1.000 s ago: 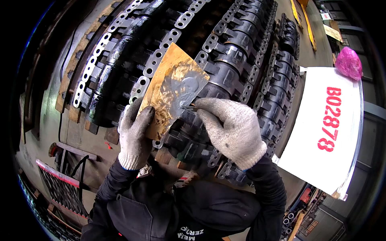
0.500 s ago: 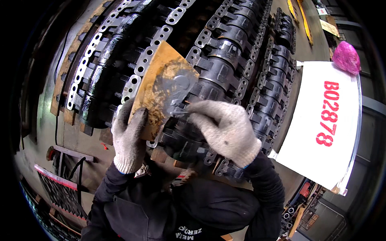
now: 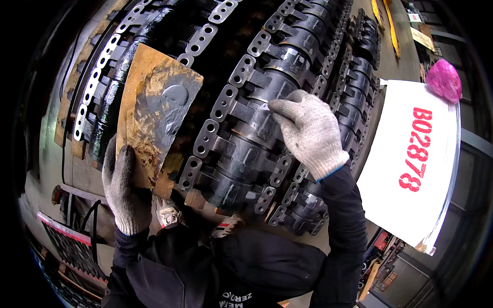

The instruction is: The person applies a dark adhesive to the surface of a large, black, segmented metal track using a small metal spatula. They scoop the substance from a wooden board and spread it onto the track links. The person works on multiple sections of the track laid out on wooden pallets in a workshop.

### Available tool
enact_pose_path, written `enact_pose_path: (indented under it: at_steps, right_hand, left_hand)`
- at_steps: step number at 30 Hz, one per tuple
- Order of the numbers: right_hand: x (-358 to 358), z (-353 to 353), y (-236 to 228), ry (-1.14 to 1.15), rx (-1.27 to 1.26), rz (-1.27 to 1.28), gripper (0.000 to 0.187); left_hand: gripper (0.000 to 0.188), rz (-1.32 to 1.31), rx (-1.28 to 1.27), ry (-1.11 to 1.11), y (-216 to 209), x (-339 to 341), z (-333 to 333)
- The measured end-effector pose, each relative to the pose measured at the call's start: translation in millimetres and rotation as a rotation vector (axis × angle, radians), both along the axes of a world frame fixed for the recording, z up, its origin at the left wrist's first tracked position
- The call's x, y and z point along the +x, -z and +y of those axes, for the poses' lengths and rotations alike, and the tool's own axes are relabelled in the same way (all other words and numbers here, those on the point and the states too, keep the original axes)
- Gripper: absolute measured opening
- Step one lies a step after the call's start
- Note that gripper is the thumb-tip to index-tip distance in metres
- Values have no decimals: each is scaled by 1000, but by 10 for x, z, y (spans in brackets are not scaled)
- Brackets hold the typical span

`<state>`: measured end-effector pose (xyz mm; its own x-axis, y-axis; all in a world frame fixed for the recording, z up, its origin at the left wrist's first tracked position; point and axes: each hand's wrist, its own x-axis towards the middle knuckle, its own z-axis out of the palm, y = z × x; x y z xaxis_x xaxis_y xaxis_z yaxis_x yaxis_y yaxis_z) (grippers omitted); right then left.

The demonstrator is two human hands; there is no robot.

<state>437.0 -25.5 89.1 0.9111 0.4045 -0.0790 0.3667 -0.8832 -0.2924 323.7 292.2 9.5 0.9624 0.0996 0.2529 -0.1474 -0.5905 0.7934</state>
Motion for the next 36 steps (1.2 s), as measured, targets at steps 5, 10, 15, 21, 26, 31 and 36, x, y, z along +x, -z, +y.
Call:
enact_pose_path:
  at_steps: [5, 10, 15, 21, 26, 31, 36]
  right_hand:
    - [125, 45, 102, -130, -102, -37, 18]
    - [166, 43, 154, -167, -176, -39, 18]
    - [158, 92, 144, -165, -210, -38, 18]
    - [99, 11, 103, -176, -165, -40, 20]
    - [63, -4, 34, -171, -156, -10, 19]
    - [172, 48, 75, -171, -185, -13, 18]
    - [304, 168, 95, -235, -259, -23, 18]
  left_hand:
    - [44, 66, -20, 10, -2, -33, 62]
    - [41, 67, -4, 11, 40, -32, 47]
    - [50, 51, -208, 18, 58, -29, 4]
    - [45, 161, -387, -44, 31, -13, 35]
    - [42, 160, -341, -60, 6, -12, 63]
    - [41, 427, -900, -258, -159, 39, -47]
    - [42, 361, -630, -129, -95, 10, 49]
